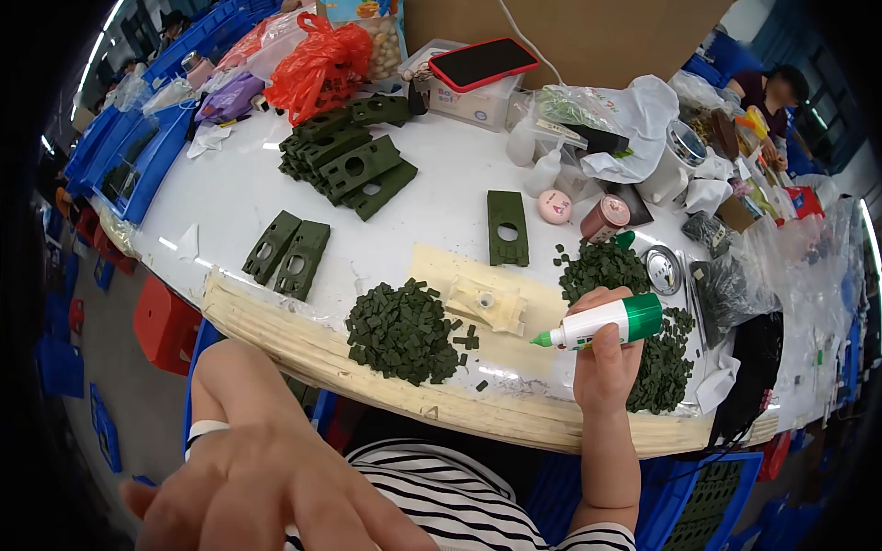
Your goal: Assembling plastic toy tank models by applying adhesive and attaching small camouflage components.
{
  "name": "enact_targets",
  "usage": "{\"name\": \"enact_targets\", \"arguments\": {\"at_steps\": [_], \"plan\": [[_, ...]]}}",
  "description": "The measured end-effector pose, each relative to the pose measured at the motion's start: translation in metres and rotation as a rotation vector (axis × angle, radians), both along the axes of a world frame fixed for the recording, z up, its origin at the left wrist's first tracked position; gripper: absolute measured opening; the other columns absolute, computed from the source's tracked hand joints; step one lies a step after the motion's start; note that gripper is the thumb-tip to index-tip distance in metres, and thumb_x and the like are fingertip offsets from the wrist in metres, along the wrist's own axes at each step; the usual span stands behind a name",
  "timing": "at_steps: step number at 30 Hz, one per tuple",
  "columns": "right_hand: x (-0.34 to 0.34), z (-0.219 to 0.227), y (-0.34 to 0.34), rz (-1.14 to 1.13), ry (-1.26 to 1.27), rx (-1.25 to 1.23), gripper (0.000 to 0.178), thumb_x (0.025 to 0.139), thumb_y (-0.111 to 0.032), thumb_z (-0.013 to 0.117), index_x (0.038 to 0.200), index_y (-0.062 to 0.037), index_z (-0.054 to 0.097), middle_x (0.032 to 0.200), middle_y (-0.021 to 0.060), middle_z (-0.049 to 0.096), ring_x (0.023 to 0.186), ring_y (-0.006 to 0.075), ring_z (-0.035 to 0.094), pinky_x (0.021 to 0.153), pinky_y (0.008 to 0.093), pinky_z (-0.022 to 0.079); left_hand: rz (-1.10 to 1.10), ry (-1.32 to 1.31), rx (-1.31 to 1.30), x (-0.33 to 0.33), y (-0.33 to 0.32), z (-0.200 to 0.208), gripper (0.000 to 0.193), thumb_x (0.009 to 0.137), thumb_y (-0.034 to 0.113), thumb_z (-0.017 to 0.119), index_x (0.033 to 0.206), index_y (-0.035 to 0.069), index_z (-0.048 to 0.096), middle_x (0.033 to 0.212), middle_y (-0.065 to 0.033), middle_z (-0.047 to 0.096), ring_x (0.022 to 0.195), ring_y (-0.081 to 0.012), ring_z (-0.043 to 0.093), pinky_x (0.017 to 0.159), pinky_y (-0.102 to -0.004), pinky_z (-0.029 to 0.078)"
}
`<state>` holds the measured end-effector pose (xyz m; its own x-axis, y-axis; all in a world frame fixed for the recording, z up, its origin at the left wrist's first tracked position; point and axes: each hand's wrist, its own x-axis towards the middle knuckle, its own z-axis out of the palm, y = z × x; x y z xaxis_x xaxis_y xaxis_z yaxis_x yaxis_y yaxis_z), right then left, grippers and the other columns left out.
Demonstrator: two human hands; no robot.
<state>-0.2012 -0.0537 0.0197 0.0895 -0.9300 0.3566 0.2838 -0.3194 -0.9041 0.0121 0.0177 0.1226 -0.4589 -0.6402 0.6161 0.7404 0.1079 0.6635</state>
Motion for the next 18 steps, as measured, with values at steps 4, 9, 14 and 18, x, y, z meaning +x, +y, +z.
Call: {"name": "enact_targets", "arguments": {"at_steps": [4, 9, 14, 18], "plan": [[-0.002, 0.0, 0.0, -0.018, 0.016, -0.025, 0.04, 0.09, -0.044, 0.055, 0.094, -0.0046, 0.047, 0.082, 0.0066, 0.048, 0.072, 0.0146, 0.051, 0.062, 0.0262, 0.04, -0.421, 0.063, 0.124, -0.03, 0.003, 0.008, 0.037, 0.098, 0.021, 0.034, 0.109, -0.005, 0.058, 0.101, -0.0149, 0.064, 0.098, -0.0237, 0.058, 0.093, -0.0399, 0.041], [0.002, 0.0, 0.006, 0.017, -0.031, -0.005, 0.042, 0.089, -0.044, 0.057, 0.094, -0.0045, 0.046, 0.082, 0.0058, 0.047, 0.07, 0.0144, 0.049, 0.061, 0.0257, 0.039, -0.782, 0.131, 0.251, -0.05, 0.007, 0.021, 0.042, 0.1, 0.025, 0.032, 0.113, -0.006, 0.057, 0.105, -0.0143, 0.064, 0.103, -0.0211, 0.057, 0.097, -0.0375, 0.038], [0.0, 0.004, 0.003, 0.019, -0.02, -0.018, 0.043, 0.088, -0.044, 0.058, 0.095, -0.0035, 0.046, 0.082, 0.0065, 0.048, 0.07, 0.014, 0.049, 0.063, 0.0258, 0.04, -1.017, 0.312, 0.33, -0.072, 0.01, 0.032, 0.046, 0.101, 0.029, 0.03, 0.116, -0.006, 0.056, 0.109, -0.0136, 0.064, 0.107, -0.0185, 0.055, 0.101, -0.0352, 0.035], [-0.001, 0.004, 0.004, 0.014, -0.031, -0.018, 0.044, 0.086, -0.043, 0.06, 0.095, -0.0021, 0.048, 0.083, 0.009, 0.05, 0.072, 0.015, 0.051, 0.064, 0.0268, 0.043, -1.035, 0.115, 0.237, -0.068, 0.002, -0.003, 0.048, 0.102, 0.029, 0.027, 0.115, -0.006, 0.058, 0.101, -0.0138, 0.067, 0.098, -0.0193, 0.06, 0.095, -0.0321, 0.04]]}}
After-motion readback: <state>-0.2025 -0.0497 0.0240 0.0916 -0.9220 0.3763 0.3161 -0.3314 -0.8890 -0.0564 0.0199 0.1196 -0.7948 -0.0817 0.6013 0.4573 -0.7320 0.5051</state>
